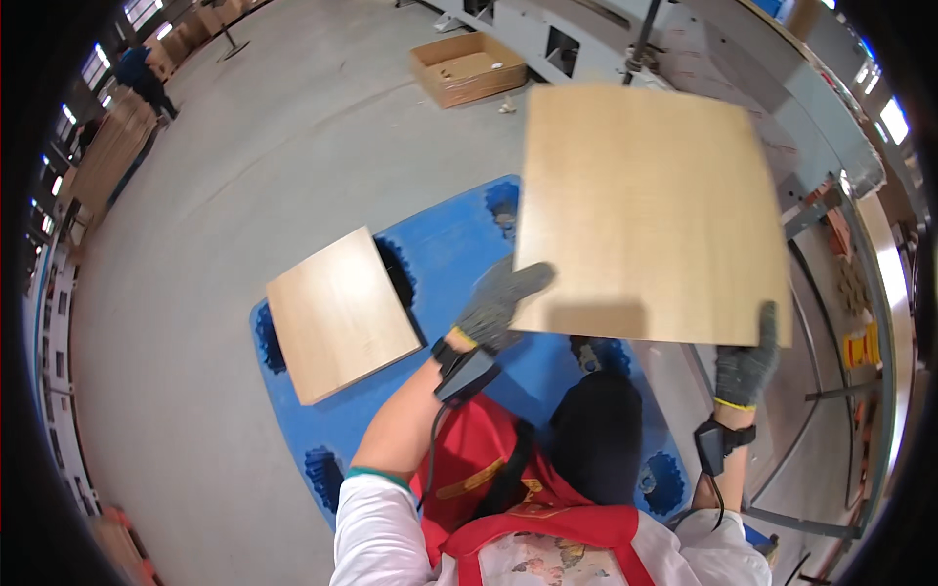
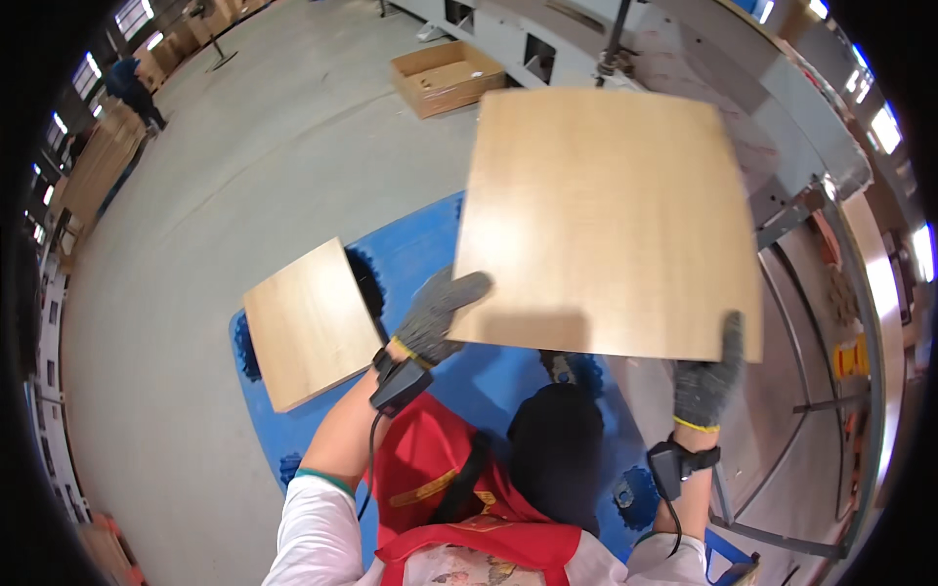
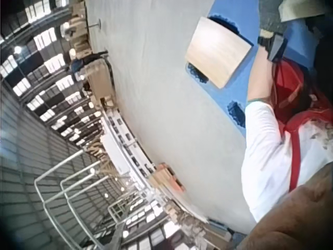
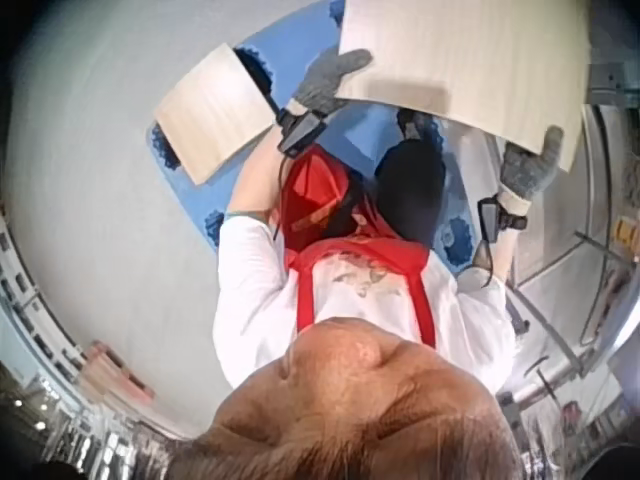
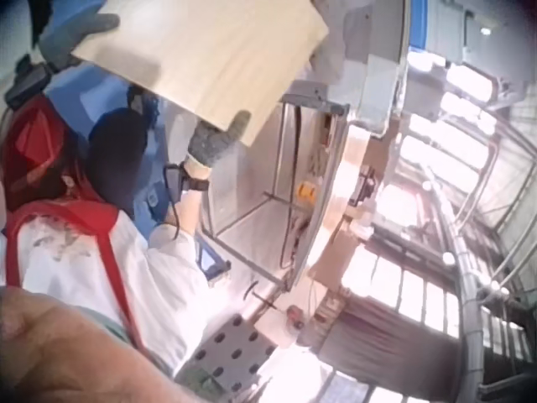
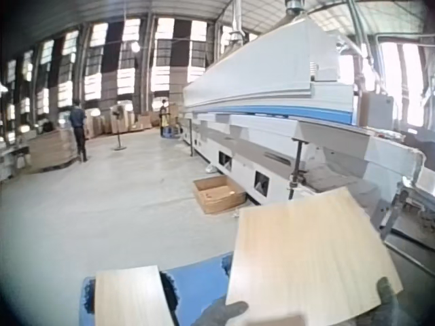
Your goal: The person repeatedly picks up light-colored wooden panels from a blue mat and stacks them onto a metal rack. The person handles the panels one at a time, placing them carefully on top of the existing stack.
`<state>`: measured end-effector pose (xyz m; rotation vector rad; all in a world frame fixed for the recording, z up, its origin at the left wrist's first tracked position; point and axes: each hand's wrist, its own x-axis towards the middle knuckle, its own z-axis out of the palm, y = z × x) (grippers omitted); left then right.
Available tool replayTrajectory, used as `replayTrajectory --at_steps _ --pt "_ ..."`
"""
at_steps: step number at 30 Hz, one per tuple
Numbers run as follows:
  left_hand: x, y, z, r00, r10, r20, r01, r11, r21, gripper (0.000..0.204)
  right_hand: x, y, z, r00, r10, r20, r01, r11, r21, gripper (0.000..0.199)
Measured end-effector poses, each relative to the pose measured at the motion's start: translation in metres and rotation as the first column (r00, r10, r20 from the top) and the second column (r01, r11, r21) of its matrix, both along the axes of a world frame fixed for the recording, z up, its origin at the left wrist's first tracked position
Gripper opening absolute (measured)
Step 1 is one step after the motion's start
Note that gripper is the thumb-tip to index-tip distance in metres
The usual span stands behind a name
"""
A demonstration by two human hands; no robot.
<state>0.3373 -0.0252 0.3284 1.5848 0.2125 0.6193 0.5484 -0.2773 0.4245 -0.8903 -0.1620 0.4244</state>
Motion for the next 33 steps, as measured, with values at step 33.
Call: replayTrajectory --at_steps 33 --pt "-0.436 0.036 -0.282 -0.162 0.627 -0.762 -0.543 0.588 0.599 0.029 -0.371 0.276 -0.396 0.573 0.396 -0.718 -0.761 0.582 -0.287 0.046"
